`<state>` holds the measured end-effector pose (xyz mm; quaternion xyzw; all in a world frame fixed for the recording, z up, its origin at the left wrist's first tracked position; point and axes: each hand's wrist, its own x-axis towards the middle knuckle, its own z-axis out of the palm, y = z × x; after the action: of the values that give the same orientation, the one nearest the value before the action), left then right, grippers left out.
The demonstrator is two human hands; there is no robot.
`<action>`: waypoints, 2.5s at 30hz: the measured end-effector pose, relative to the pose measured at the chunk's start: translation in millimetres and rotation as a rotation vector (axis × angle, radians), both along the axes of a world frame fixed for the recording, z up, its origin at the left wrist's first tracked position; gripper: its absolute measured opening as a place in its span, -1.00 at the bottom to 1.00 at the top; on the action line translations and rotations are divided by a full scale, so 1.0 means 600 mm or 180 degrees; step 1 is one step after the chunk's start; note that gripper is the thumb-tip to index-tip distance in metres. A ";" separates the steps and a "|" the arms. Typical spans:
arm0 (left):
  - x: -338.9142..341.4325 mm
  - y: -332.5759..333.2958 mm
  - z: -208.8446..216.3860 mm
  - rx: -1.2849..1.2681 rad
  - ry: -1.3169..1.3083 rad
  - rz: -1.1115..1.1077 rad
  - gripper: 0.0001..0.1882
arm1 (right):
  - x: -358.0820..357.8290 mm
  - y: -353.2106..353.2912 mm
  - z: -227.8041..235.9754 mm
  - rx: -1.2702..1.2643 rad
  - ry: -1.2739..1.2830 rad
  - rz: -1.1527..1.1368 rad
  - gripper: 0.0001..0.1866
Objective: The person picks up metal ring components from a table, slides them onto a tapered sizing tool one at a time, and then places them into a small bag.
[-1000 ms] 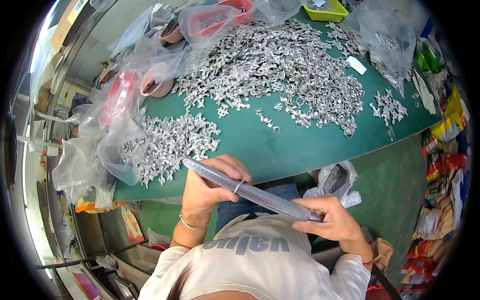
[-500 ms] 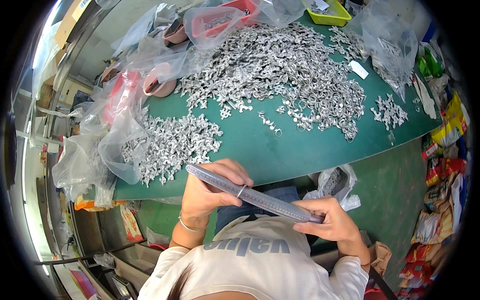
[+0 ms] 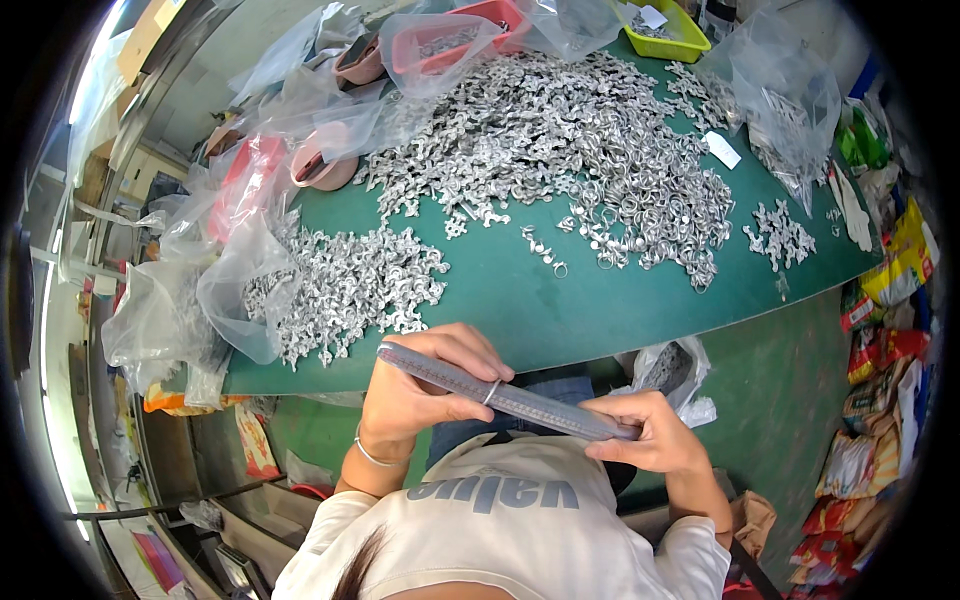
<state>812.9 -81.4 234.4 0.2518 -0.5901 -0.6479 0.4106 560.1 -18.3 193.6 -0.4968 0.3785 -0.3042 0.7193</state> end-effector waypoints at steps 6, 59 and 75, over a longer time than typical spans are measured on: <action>0.002 0.002 -0.005 0.0095 0.0064 0.0006 -0.71 | 0.005 0.001 -0.019 -0.0018 -0.0140 -0.0072 -0.59; 0.015 0.014 -0.033 0.0281 0.0196 0.0571 -0.69 | 0.010 0.003 0.003 -0.0241 0.0134 -0.0134 -0.62; 0.005 0.020 -0.023 0.0638 -0.0034 0.0165 -0.61 | 0.007 0.008 0.027 -0.0423 0.0482 -0.0031 -0.65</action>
<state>815.8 -69.6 220.3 0.3103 -0.5178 -0.6915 0.3968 564.0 -13.5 209.9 -0.5632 0.4132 -0.2937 0.6525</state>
